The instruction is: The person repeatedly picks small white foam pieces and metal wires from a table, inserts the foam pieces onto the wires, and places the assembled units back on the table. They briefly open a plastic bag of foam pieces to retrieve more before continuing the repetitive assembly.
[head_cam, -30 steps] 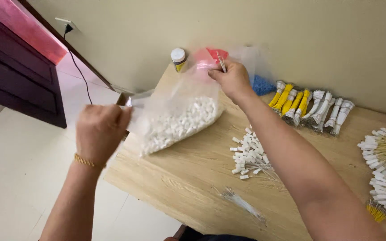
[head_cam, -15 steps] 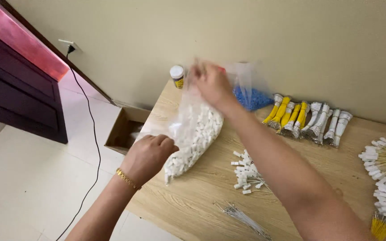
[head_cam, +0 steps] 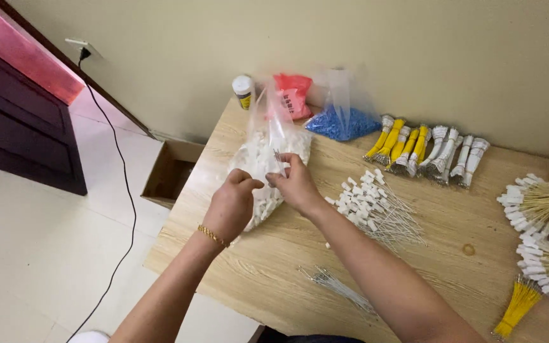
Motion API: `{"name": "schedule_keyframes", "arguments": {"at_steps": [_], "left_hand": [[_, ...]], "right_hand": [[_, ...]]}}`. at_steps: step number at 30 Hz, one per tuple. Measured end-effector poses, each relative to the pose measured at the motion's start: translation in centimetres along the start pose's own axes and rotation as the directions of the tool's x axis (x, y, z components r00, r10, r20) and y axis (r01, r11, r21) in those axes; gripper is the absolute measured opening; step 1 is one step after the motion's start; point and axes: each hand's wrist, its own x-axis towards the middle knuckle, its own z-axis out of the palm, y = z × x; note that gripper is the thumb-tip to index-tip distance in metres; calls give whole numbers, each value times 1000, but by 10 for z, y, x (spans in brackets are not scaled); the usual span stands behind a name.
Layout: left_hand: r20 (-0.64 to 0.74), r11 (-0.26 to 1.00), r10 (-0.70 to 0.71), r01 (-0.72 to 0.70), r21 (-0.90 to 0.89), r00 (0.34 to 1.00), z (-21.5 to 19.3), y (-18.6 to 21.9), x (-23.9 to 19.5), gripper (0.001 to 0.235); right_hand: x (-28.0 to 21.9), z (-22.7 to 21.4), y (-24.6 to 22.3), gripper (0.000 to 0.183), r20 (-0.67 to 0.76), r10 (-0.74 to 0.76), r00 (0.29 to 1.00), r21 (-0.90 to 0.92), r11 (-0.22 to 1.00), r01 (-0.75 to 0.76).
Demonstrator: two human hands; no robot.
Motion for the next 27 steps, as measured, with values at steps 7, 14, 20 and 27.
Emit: {"name": "schedule_keyframes", "arguments": {"at_steps": [7,14,20,27], "left_hand": [[-65,973,-219,223,63,974,13,-1,11,30],[-193,951,-303,284,-123,933,34,-15,26,14],[-333,965,-215,252,71,918,54,-37,48,17],[-247,791,-610,596,-138,753,12,-95,67,14]], "right_hand": [[-9,10,-1,53,-24,-25,999,16,1000,26],[-11,4,-13,69,12,25,1000,-179,984,-22],[-10,12,-32,55,32,-10,999,-354,935,20],[-25,2,7,54,123,-74,990,-230,968,101]]}}
